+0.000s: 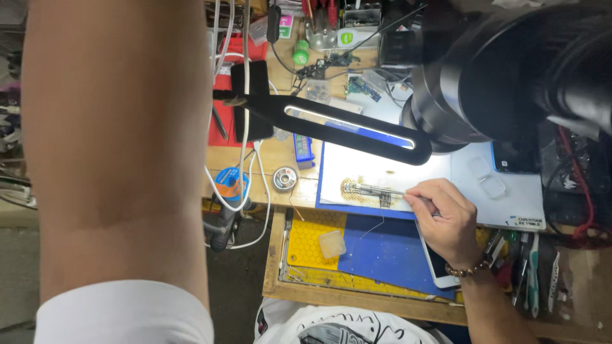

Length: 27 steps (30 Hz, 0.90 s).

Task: The person uses a hot air gun and tweezers to work on a small electronic component on a blue mat. They then use a small yellow fan to cool the component.

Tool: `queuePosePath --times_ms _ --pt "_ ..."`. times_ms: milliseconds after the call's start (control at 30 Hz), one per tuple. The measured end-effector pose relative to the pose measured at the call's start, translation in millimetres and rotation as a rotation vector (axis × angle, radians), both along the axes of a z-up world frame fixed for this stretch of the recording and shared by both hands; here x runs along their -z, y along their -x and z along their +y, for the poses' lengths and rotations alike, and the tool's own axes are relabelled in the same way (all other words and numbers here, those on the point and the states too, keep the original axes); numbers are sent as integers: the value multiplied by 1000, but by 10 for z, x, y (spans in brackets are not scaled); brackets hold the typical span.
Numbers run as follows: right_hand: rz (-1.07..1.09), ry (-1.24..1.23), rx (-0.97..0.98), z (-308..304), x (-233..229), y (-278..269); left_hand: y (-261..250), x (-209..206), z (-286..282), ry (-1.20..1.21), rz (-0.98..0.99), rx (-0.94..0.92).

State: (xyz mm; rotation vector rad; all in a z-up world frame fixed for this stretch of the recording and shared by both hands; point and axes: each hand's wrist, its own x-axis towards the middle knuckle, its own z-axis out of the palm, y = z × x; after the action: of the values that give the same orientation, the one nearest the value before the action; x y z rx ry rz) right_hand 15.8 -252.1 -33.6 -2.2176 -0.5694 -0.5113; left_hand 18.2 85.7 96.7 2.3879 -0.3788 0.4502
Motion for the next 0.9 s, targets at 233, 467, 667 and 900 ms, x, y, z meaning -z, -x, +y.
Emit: queuePosePath --times_ms 233,467,667,900 --pt "21 -5 2 -15 18 34 101 -128 -21 8 -37 32" --pt "6 10 -6 0 19 31 413 -146 -140 144 -245 140" --pt "42 25 9 0 19 57 815 850 -548 200 -104 152" --pt "41 47 13 -33 70 101 1124 1576 -643 29 -60 39"
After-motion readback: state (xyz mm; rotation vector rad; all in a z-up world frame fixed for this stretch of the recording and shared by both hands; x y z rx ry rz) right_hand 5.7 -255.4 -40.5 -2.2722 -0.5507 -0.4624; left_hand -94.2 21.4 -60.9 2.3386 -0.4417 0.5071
